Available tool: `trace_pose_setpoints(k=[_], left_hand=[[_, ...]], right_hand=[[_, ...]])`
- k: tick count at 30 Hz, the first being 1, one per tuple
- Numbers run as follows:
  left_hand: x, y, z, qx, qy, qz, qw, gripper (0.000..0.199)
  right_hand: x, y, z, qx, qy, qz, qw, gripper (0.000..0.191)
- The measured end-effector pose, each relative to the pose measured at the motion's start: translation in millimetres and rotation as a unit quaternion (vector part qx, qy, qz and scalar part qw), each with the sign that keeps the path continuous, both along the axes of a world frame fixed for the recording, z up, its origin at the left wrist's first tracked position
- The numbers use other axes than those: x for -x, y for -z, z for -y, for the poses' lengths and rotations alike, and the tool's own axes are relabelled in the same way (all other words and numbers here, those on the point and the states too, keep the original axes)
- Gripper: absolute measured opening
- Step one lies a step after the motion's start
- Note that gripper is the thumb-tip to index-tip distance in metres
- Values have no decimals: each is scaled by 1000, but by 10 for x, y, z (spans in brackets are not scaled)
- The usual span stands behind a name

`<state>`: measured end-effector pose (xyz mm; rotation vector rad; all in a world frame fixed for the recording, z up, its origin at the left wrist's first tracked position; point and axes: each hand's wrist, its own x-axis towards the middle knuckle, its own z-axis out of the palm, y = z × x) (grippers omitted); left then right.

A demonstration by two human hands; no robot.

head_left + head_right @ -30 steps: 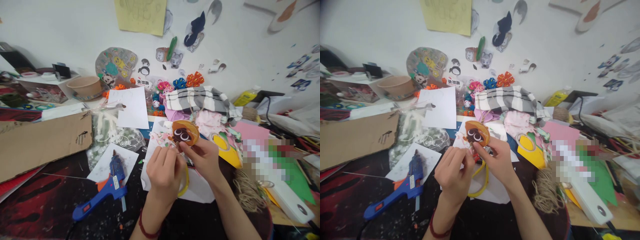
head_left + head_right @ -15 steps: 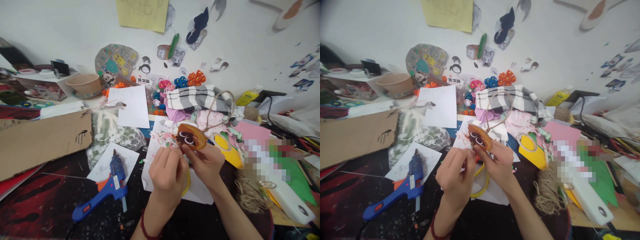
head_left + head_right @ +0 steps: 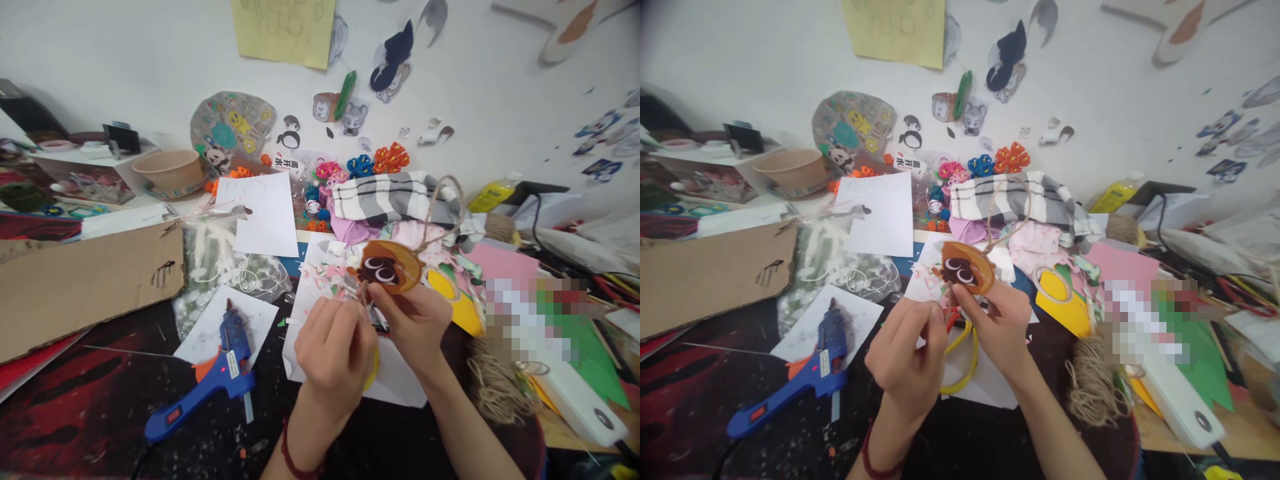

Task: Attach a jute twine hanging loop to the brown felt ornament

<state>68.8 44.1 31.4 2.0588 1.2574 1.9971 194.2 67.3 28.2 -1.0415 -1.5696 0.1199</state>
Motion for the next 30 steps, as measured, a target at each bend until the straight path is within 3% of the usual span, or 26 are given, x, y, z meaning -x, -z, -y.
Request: trace_pose_setpoints(k=[8,19,30], left_hand=[[0,0,-18,8,3,-11,1000,28],[8,-8,-18,17,-4,-18,1000,31],[-3,2,-20,17,4,-9,1000,31]], right_hand=[[-2,1,22,-23,16,37,999,8],[-24,-28,4,-45,-10,71,996,8],[3,-4,-12,-70,10,63,996,7]])
